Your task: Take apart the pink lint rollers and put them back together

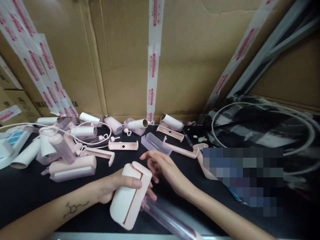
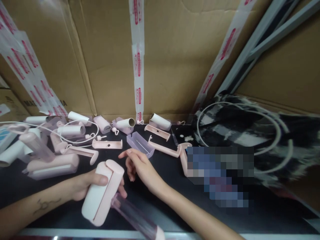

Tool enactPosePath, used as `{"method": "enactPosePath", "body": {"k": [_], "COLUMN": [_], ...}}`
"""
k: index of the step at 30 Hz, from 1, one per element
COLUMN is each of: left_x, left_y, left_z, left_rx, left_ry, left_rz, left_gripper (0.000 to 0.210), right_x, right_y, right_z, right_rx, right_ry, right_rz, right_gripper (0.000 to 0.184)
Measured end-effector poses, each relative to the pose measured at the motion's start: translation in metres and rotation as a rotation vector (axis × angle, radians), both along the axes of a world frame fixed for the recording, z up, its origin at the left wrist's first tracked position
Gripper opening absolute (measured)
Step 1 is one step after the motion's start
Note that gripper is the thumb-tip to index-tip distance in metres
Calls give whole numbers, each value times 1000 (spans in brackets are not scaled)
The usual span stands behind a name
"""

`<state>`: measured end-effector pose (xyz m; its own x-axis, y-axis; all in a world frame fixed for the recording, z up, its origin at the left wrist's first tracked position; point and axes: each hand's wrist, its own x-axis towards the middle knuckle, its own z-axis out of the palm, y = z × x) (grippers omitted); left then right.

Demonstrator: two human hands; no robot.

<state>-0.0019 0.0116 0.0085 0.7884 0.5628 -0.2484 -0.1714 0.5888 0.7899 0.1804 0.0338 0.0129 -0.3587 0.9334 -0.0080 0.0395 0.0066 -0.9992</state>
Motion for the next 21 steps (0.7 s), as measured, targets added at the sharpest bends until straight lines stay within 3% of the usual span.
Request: {"method": "enactPosePath", "body": {"k": [5,9,16,19,21], "left_x": [3,5,2,-3,-6], "left_y": [-1,-5,-7,-2,2], "left_z": [3,4,0,1,5], "left_rx": [98,145,137,47,1], "left_ry": [30,25,-12,-126,-210], "left_rz": [136,126,88,187,318], "left_gripper": [41,39,43,43,43], "right_x": [-12,-11,-10,-6,0], "right_y": [0,-3,0,3,2], "right_z": [-9,-7,-10,-10,-7], "right_rx": [-196,-254,-204,-96,41], "right_ry": [101,96,14,-3,-43], "right_rz": [45,65,102,108,141], "right_gripper": [25,25,32,30,39]}}
